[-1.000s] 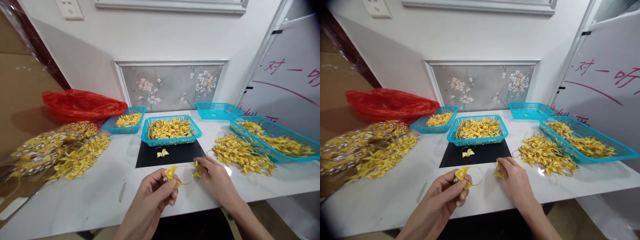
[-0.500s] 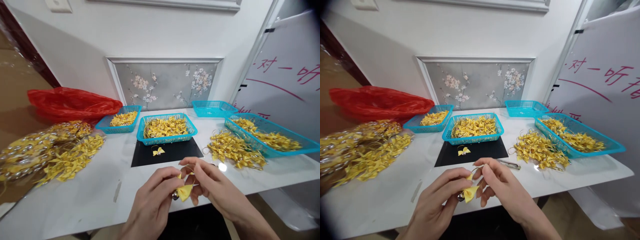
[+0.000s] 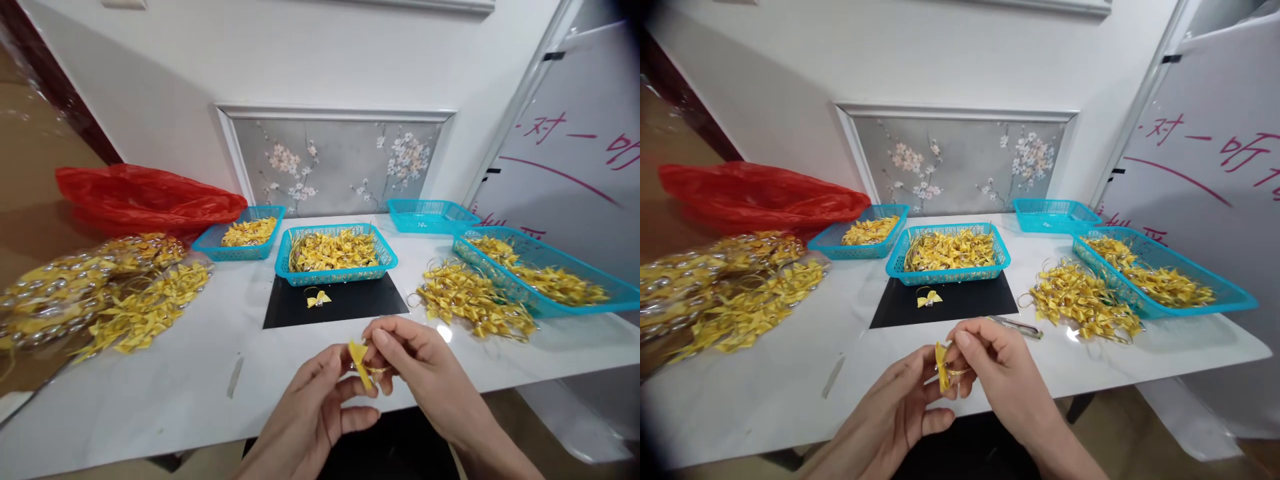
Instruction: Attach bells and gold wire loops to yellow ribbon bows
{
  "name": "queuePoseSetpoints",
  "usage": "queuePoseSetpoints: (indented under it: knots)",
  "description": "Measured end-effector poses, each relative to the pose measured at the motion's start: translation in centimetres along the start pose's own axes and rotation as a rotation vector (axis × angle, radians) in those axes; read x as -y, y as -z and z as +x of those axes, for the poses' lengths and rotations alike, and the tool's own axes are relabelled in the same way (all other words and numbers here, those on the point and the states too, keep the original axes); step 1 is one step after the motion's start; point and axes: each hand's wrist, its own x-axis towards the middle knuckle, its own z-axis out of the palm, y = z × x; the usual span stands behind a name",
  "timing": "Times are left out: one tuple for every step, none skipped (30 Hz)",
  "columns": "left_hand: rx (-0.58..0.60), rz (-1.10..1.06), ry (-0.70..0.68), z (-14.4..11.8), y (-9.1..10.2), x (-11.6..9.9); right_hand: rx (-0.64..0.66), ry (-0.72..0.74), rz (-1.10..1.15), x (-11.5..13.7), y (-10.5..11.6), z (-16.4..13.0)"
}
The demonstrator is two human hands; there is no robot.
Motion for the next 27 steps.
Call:
queuePoseSetpoints:
  knots:
    - [0.014,-0.024,0.004,0.0,-0.1,0.0,-0.021,0.018,-0.02,0.0,0.0,-0.1]
    - [0.023,-0.027,0.0,-0.1,-0.2,-0.1,-0.04,0.035,-0.046,-0.1,0.0,-0.1]
    - [0.02,-0.019,-0.005,-0.1,-0.3,-0.2,-0.057,0.052,-0.078,-0.3,0.0,-0.2]
    - [0.003,-0.008,-0.016,-0.1,-0.3,-0.2,-0.07,0.072,-0.114,-0.5,0.1,-0.4]
    - [-0.031,0.005,-0.029,0.0,-0.4,-0.3,-0.082,0.09,-0.154,-0.7,0.2,-0.5]
    - [-0.073,0.017,-0.045,0.0,-0.4,-0.4,-0.092,0.106,-0.19,-1.0,0.3,-0.6]
    - [-0.119,0.027,-0.066,0.1,-0.4,-0.4,-0.099,0.115,-0.22,-1.2,0.5,-0.7]
    - [-0.158,0.041,-0.086,0.1,-0.3,-0.5,-0.104,0.116,-0.243,-1.4,0.6,-0.8]
    - [-0.189,0.069,-0.11,0.2,-0.3,-0.6,-0.103,0.112,-0.264,-1.5,0.7,-0.9]
    - [-0.205,0.121,-0.137,0.2,-0.2,-0.7,-0.096,0.112,-0.286,-1.5,0.8,-1.0]
    - [-0.214,0.196,-0.166,0.1,-0.1,-0.9,-0.084,0.126,-0.311,-1.4,0.9,-1.0]
    - [-0.218,0.293,-0.198,0.1,0.0,-1.0,-0.07,0.154,-0.343,-1.3,1.0,-1.0]
    - [-0.218,0.401,-0.229,0.0,0.1,-1.2,-0.061,0.191,-0.377,-1.0,1.1,-1.0]
    - [-0.221,0.507,-0.258,-0.1,0.2,-1.3,-0.061,0.23,-0.413,-0.7,1.1,-1.0]
    - [-0.228,0.592,-0.285,-0.3,0.2,-1.4,-0.065,0.262,-0.445,-0.4,1.1,-1.0]
    - [-0.235,0.662,-0.307,-0.4,0.3,-1.5,-0.069,0.282,-0.475,-0.1,1.1,-0.9]
    - [-0.241,0.718,-0.325,-0.4,0.3,-1.5,-0.067,0.288,-0.5,0.1,1.0,-0.9]
    - [-0.243,0.765,-0.338,-0.5,0.3,-1.6,-0.057,0.287,-0.522,0.4,0.9,-0.8]
    - [-0.243,0.81,-0.349,-0.5,0.3,-1.6,-0.036,0.283,-0.537,0.5,0.8,-0.8]
    - [-0.246,0.853,-0.362,-0.6,0.3,-1.6,-0.013,0.277,-0.544,0.7,0.6,-0.8]
    - [-0.254,0.888,-0.378,-0.6,0.2,-1.7,0.001,0.274,-0.544,0.7,0.4,-0.8]
    - [-0.265,0.911,-0.399,-0.6,0.2,-1.8,0.009,0.274,-0.537,0.7,0.2,-0.8]
    - [-0.275,0.917,-0.424,-0.6,0.2,-2.0,0.008,0.279,-0.524,0.6,0.1,-0.9]
    - [-0.283,0.908,-0.451,-0.6,0.1,-2.1,-0.001,0.294,-0.505,0.5,0.0,-0.9]
    - [-0.283,0.89,-0.473,-0.6,0.1,-2.3,-0.013,0.319,-0.486,0.3,-0.1,-1.0]
    - [-0.276,0.867,-0.485,-0.7,0.1,-2.5,-0.021,0.355,-0.468,0.2,-0.2,-1.1]
    - [-0.264,0.847,-0.486,-0.8,0.0,-2.7,-0.022,0.397,-0.451,0.1,-0.2,-1.2]
